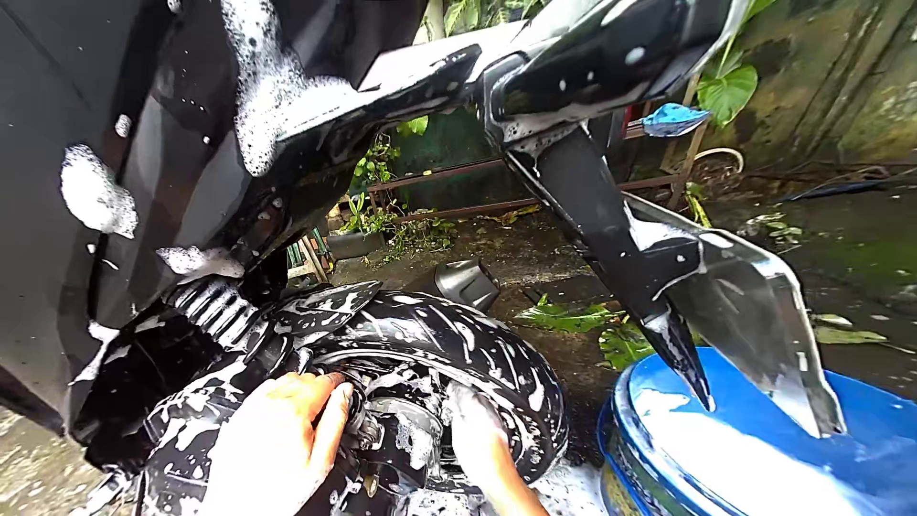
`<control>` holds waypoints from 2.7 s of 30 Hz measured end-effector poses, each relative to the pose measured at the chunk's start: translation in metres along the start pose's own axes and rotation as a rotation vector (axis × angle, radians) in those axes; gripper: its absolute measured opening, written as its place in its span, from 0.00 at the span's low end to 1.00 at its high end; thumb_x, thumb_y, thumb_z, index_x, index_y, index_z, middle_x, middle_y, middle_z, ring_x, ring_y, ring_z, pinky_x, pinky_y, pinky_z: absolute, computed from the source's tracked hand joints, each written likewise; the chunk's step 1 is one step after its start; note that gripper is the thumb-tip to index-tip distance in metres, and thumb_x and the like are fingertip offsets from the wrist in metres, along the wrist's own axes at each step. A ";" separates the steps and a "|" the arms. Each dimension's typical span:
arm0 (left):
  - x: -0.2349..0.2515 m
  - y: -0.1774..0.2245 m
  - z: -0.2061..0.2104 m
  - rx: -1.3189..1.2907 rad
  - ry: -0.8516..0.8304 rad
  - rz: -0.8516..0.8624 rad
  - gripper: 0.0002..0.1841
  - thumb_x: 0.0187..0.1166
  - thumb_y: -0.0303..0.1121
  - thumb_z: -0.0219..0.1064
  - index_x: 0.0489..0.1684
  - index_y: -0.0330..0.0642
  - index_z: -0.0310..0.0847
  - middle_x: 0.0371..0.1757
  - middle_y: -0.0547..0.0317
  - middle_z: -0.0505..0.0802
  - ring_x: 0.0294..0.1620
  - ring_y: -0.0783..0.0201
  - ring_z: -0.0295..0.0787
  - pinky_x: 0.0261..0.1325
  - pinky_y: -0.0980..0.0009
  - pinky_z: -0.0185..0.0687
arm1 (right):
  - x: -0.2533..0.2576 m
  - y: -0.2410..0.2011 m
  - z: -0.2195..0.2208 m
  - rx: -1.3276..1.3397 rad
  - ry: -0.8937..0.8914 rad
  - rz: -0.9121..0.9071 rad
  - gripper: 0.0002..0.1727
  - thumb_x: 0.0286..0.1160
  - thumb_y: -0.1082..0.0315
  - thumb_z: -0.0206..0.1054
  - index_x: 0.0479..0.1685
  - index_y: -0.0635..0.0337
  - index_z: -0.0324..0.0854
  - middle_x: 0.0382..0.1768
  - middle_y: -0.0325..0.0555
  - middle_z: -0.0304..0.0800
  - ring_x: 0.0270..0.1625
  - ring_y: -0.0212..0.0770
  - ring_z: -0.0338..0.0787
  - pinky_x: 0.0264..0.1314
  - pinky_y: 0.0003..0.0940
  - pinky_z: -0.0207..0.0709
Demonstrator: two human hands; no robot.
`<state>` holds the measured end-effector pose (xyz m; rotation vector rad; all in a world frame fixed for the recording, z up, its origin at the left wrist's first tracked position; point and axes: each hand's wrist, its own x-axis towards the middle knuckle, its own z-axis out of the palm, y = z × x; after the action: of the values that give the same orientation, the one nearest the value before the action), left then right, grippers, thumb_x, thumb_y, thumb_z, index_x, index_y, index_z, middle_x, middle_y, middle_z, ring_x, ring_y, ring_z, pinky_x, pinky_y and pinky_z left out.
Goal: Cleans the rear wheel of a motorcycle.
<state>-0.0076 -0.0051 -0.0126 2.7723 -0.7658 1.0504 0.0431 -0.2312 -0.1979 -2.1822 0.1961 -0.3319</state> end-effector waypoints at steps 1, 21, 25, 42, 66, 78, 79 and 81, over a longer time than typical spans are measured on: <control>0.000 0.000 0.000 0.001 0.002 0.003 0.25 0.88 0.51 0.50 0.40 0.53 0.96 0.35 0.67 0.97 0.44 0.67 0.94 0.47 0.58 0.87 | 0.006 -0.003 -0.007 0.129 -0.092 0.107 0.22 0.87 0.62 0.55 0.73 0.63 0.80 0.67 0.60 0.87 0.73 0.54 0.84 0.79 0.55 0.73; -0.004 0.001 -0.002 -0.019 0.010 0.008 0.25 0.88 0.50 0.51 0.38 0.51 0.96 0.33 0.64 0.96 0.41 0.65 0.94 0.44 0.59 0.87 | -0.052 -0.013 0.000 0.013 -0.101 -0.077 0.20 0.82 0.64 0.58 0.66 0.64 0.85 0.69 0.63 0.84 0.76 0.64 0.77 0.77 0.63 0.70; -0.002 0.002 -0.003 -0.012 0.011 0.017 0.24 0.88 0.48 0.52 0.40 0.49 0.96 0.34 0.63 0.96 0.41 0.65 0.94 0.44 0.59 0.87 | -0.017 -0.010 -0.005 -0.038 -0.438 -0.041 0.27 0.93 0.60 0.42 0.84 0.56 0.72 0.83 0.55 0.73 0.88 0.56 0.67 0.90 0.58 0.56; 0.001 0.002 -0.004 0.049 -0.028 0.036 0.25 0.88 0.49 0.51 0.42 0.48 0.96 0.35 0.59 0.97 0.42 0.60 0.95 0.45 0.55 0.87 | 0.010 -0.060 0.002 0.026 -0.270 -0.606 0.18 0.86 0.59 0.56 0.61 0.51 0.89 0.63 0.44 0.92 0.78 0.50 0.79 0.84 0.58 0.62; -0.001 0.002 0.000 0.014 0.014 -0.005 0.26 0.87 0.51 0.49 0.38 0.52 0.96 0.32 0.65 0.96 0.41 0.64 0.94 0.43 0.57 0.86 | -0.024 -0.032 0.021 -0.005 0.075 -0.339 0.21 0.82 0.56 0.59 0.60 0.58 0.90 0.64 0.60 0.89 0.77 0.65 0.79 0.82 0.70 0.60; -0.003 0.004 -0.003 0.021 0.006 0.008 0.25 0.87 0.51 0.50 0.42 0.52 0.96 0.34 0.65 0.96 0.41 0.65 0.93 0.42 0.59 0.85 | 0.014 -0.034 -0.005 -0.289 -0.046 -0.326 0.20 0.87 0.59 0.56 0.62 0.60 0.87 0.57 0.58 0.92 0.62 0.58 0.92 0.67 0.56 0.83; 0.000 0.004 -0.003 0.026 0.016 0.011 0.25 0.87 0.51 0.50 0.41 0.52 0.96 0.34 0.64 0.96 0.40 0.65 0.93 0.41 0.59 0.84 | 0.013 -0.031 -0.006 -0.306 -0.008 -0.327 0.19 0.86 0.60 0.57 0.61 0.60 0.88 0.57 0.58 0.92 0.62 0.58 0.92 0.66 0.55 0.83; -0.001 0.004 -0.002 0.040 0.004 0.001 0.26 0.87 0.52 0.49 0.43 0.52 0.96 0.36 0.63 0.97 0.43 0.63 0.94 0.43 0.57 0.85 | 0.011 -0.028 -0.010 -0.328 -0.018 -0.308 0.19 0.87 0.59 0.57 0.62 0.60 0.87 0.58 0.59 0.92 0.62 0.58 0.92 0.66 0.55 0.83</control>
<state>-0.0116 -0.0080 -0.0118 2.8024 -0.7536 1.0836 0.0507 -0.2252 -0.1675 -2.5437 -0.1071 -0.4791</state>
